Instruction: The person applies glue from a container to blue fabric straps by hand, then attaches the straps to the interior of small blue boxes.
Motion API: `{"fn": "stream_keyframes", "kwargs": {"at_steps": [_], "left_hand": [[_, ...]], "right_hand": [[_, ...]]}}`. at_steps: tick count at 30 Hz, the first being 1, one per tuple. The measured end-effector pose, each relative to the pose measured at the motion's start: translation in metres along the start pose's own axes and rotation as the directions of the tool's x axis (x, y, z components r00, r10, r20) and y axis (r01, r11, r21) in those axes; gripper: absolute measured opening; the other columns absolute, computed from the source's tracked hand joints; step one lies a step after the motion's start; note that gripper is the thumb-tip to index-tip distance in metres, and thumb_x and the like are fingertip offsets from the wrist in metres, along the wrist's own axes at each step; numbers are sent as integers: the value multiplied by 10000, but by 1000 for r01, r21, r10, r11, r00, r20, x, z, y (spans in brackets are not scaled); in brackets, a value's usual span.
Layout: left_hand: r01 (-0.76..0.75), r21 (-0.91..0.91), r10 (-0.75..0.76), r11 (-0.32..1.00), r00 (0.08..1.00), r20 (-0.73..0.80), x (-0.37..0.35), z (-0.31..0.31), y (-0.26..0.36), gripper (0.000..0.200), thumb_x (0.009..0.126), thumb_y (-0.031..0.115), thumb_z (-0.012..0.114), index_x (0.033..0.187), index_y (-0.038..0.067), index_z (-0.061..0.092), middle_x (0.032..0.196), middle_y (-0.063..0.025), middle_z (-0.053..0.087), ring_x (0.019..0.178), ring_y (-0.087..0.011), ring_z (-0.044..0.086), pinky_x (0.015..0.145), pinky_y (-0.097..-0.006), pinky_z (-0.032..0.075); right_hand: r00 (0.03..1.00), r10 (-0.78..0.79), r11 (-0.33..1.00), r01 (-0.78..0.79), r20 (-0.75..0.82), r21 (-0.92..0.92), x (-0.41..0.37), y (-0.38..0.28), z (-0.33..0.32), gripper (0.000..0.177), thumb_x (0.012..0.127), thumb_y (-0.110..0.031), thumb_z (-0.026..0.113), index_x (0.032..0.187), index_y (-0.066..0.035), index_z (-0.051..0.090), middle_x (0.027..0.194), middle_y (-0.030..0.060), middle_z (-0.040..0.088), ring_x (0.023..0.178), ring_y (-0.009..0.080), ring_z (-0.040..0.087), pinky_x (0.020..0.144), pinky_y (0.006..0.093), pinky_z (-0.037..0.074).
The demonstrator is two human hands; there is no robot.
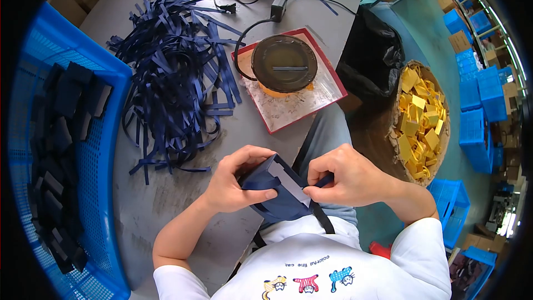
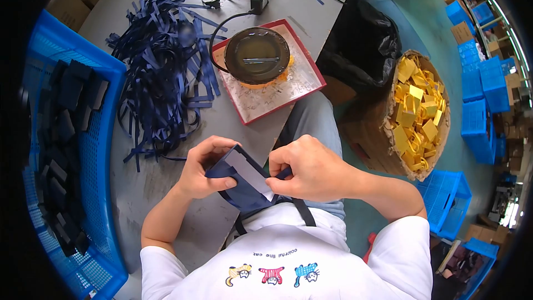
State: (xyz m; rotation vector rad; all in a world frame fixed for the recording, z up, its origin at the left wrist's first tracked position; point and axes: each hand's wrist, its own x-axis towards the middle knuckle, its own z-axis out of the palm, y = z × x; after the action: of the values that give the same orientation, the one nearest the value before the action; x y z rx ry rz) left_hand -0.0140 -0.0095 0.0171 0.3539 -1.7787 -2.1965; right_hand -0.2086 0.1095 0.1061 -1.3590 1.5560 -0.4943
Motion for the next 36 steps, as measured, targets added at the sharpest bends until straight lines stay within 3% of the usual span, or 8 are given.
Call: {"fn": "stream_keyframes", "kwargs": {"at_steps": [10,13,15,18,22,24,27,36], "left_hand": [[-7,-8,7,1000,999,-43,-2,1,-3,519,653,36,757,1104,-15,505,931,-85,611,860,-126,595,807,-257,466],[38,-3,-38,999,997,-65,1,3,-1,502,669,39,747,1104,-8,502,930,-82,612,855,-119,592,793,-251,468],[87,-4,-87,996,993,-84,2,3,-1,493,677,43,742,1104,-5,500,931,-82,611,855,-116,590,787,-247,468],[-1,-48,-4,999,994,-112,2,0,-5,480,694,53,729,1108,-5,494,932,-81,611,853,-115,589,782,-243,467],[-11,-24,8,1000,994,-113,4,-1,-8,482,696,51,727,1112,-7,491,940,-83,610,851,-115,587,782,-241,464],[-7,-19,5,1000,994,-114,5,2,-10,483,695,47,727,1112,-8,490,943,-84,609,850,-115,586,781,-240,464],[20,-13,-21,1000,994,-110,4,5,-11,487,693,44,727,1115,-6,492,947,-82,609,851,-115,585,775,-240,465],[118,26,-111,993,975,-192,9,2,-23,469,695,33,724,1107,1,504,945,-67,608,858,-113,580,771,-237,458]], "right_hand": [[980,-120,979,91,-158,-181,5,11,9,136,675,-92,654,617,10,583,531,82,562,441,179,533,426,251,408],[992,-23,969,-8,-121,-249,6,17,8,139,674,-116,682,664,-8,596,591,77,590,524,187,574,521,266,449],[944,-266,953,228,-196,-198,6,30,1,196,671,-158,719,757,-19,611,743,82,620,678,186,594,667,283,459],[801,-154,931,313,-578,187,-9,43,-5,112,766,-112,637,789,-3,625,761,34,558,716,105,511,629,234,400],[925,8,824,210,-381,526,-18,73,21,198,843,-139,606,736,19,660,624,8,553,577,55,446,550,207,359],[943,299,675,-102,-145,731,-10,56,37,179,855,-144,597,800,12,666,646,-17,552,576,40,420,531,192,336],[913,340,308,118,-225,944,3,60,47,184,849,-153,609,852,31,619,548,-33,411,515,59,356,508,215,301],[600,333,348,638,-727,687,-4,85,-17,144,879,-157,577,919,-28,627,818,37,608,646,74,495,627,235,425]]}}
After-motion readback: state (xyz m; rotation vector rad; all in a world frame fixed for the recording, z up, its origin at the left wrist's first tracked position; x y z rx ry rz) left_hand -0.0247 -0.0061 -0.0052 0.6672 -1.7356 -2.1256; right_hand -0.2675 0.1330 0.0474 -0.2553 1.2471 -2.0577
